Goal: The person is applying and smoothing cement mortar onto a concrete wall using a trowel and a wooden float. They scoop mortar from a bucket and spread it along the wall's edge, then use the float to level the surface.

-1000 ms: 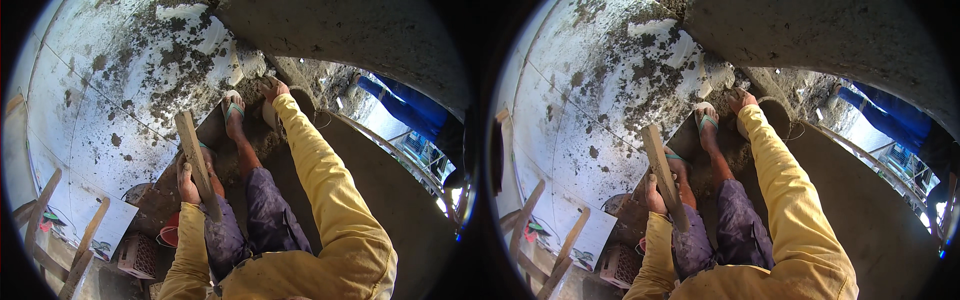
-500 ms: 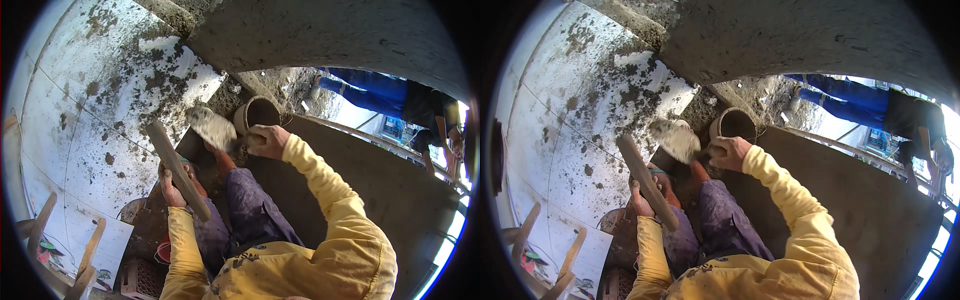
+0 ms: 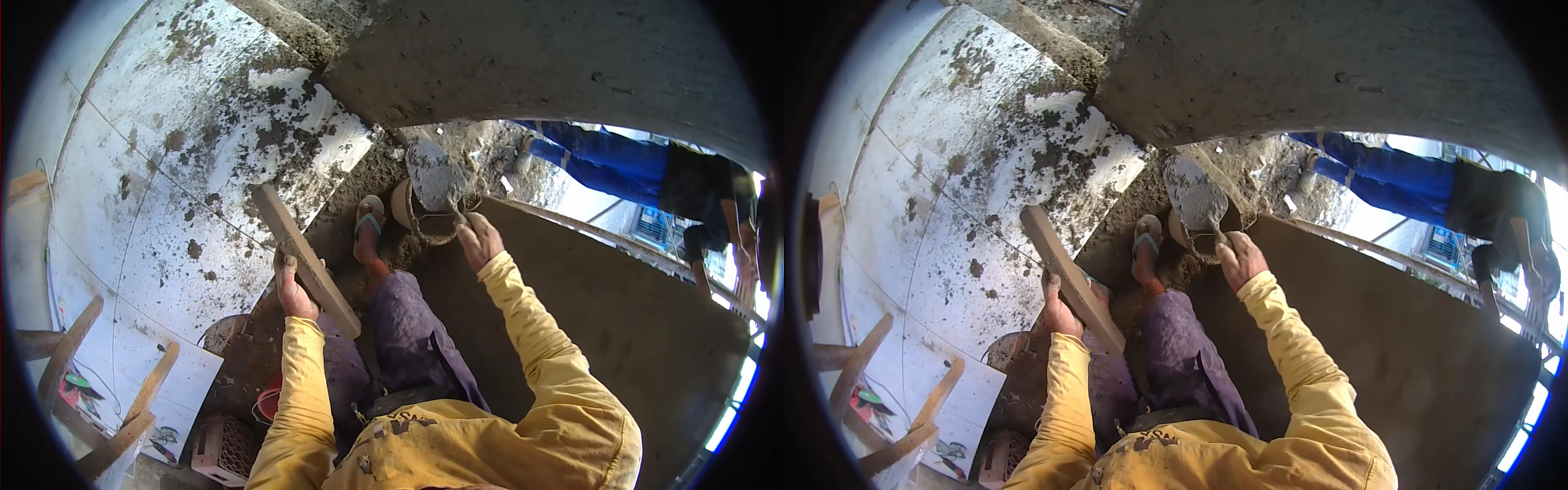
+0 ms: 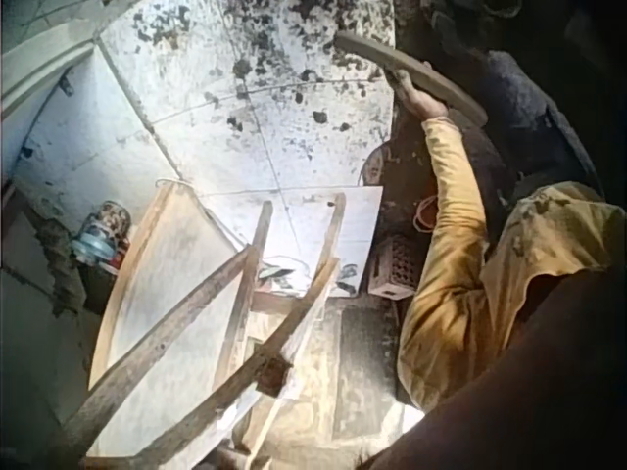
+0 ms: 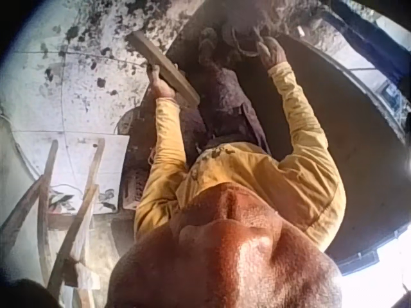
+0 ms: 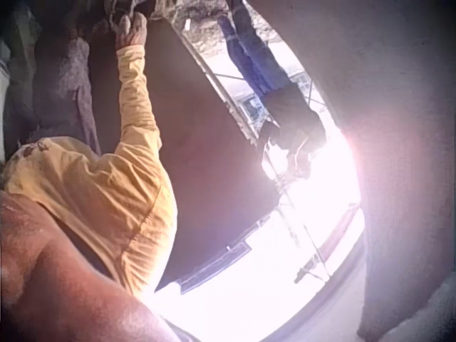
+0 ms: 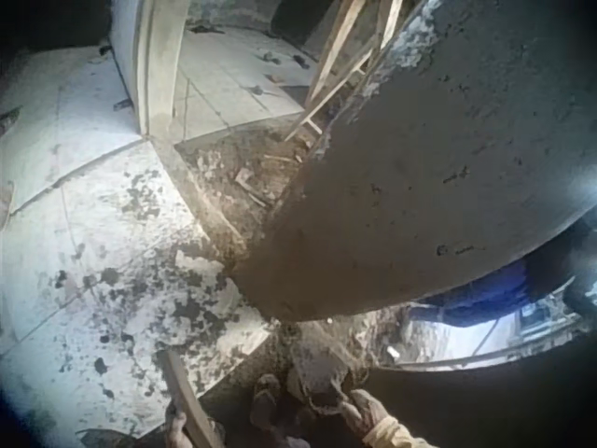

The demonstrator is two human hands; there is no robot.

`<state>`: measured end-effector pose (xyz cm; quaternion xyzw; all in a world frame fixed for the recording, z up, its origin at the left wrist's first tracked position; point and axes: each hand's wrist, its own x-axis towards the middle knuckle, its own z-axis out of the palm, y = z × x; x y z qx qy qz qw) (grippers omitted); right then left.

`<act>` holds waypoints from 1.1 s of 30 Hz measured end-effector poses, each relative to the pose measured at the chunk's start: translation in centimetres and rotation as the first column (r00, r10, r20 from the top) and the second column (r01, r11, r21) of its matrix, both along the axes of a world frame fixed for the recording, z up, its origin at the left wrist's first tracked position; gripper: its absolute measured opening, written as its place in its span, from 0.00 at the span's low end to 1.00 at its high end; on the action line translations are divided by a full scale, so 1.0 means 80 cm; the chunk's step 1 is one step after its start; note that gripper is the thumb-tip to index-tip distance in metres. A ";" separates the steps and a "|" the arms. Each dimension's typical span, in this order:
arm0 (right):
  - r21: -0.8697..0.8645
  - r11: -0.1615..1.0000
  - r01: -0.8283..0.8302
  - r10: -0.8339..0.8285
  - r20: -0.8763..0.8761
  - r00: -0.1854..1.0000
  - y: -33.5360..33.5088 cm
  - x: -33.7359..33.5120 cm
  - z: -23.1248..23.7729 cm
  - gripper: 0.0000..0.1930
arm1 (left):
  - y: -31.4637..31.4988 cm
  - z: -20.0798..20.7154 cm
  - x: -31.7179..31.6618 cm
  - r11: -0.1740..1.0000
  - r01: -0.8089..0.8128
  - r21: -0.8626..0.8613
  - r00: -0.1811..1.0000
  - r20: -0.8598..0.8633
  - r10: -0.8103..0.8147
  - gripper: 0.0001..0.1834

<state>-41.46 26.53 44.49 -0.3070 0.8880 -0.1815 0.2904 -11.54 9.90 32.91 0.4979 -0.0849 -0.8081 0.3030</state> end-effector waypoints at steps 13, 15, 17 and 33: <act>0.071 0.993 0.089 -0.070 -0.237 0.969 -0.092 -0.021 -0.162 0.20 | 0.012 -0.068 -0.123 0.996 -0.083 0.020 0.993 0.084 0.081 0.23; -0.044 0.996 0.073 -0.083 -0.316 0.945 -0.082 -0.025 -0.154 0.17 | 0.015 -0.067 -0.150 0.996 -0.092 0.008 0.994 0.055 0.091 0.24; -0.025 0.996 0.090 -0.093 -0.234 0.968 -0.082 -0.025 -0.131 0.18 | 0.015 -0.065 -0.177 0.995 -0.102 0.014 0.995 0.012 0.102 0.26; -0.164 0.980 -0.113 0.120 0.029 0.992 -0.014 -0.065 0.019 0.14 | -0.008 -0.109 -0.364 0.991 -0.105 -0.077 0.994 -0.002 0.106 0.37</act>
